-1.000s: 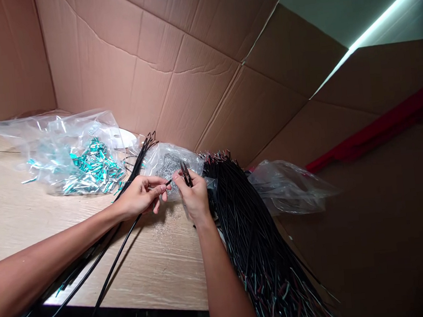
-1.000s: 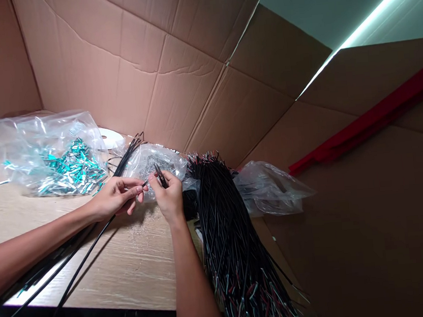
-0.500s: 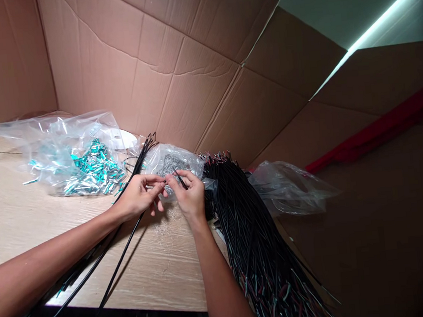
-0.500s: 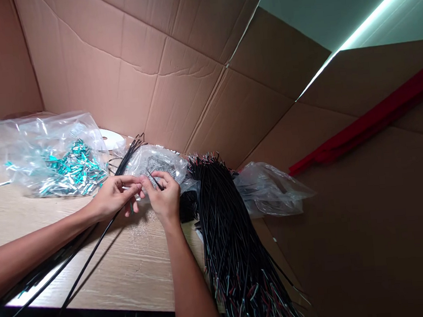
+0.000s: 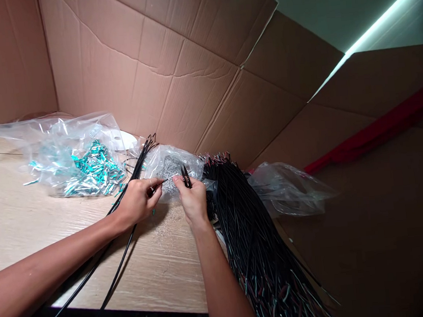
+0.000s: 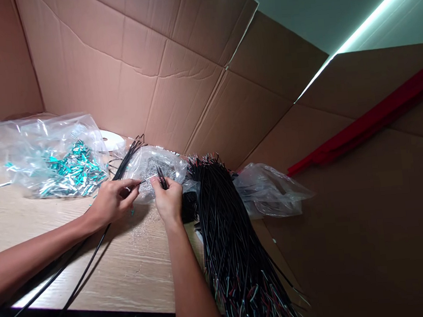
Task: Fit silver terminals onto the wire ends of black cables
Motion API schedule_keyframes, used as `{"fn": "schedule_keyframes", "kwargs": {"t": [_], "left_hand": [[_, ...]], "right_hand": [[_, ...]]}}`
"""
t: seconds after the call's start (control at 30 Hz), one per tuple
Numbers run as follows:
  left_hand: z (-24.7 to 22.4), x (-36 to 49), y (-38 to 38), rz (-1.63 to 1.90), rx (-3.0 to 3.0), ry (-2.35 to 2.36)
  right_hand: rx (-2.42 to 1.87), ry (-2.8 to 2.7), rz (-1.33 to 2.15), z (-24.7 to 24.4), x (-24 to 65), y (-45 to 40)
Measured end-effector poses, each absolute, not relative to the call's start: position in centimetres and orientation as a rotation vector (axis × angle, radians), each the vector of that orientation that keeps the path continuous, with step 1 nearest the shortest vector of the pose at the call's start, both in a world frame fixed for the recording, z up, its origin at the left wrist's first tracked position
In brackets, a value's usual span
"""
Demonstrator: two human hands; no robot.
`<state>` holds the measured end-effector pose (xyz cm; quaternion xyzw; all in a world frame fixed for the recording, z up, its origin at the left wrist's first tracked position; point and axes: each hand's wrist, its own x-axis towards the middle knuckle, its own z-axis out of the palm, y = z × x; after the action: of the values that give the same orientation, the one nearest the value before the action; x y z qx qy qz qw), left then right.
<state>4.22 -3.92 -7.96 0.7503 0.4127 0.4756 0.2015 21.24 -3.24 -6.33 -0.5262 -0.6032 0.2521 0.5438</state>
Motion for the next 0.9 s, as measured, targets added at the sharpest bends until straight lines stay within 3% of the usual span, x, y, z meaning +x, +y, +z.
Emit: {"fn": "schedule_keyframes", "kwargs": {"t": [0.9], "left_hand": [[-7.8,4.3,-4.2,1.346,1.958,1.102]], "right_hand": [[-1.167,-1.651,0.381,-5.8,19.8,-4.7]]}}
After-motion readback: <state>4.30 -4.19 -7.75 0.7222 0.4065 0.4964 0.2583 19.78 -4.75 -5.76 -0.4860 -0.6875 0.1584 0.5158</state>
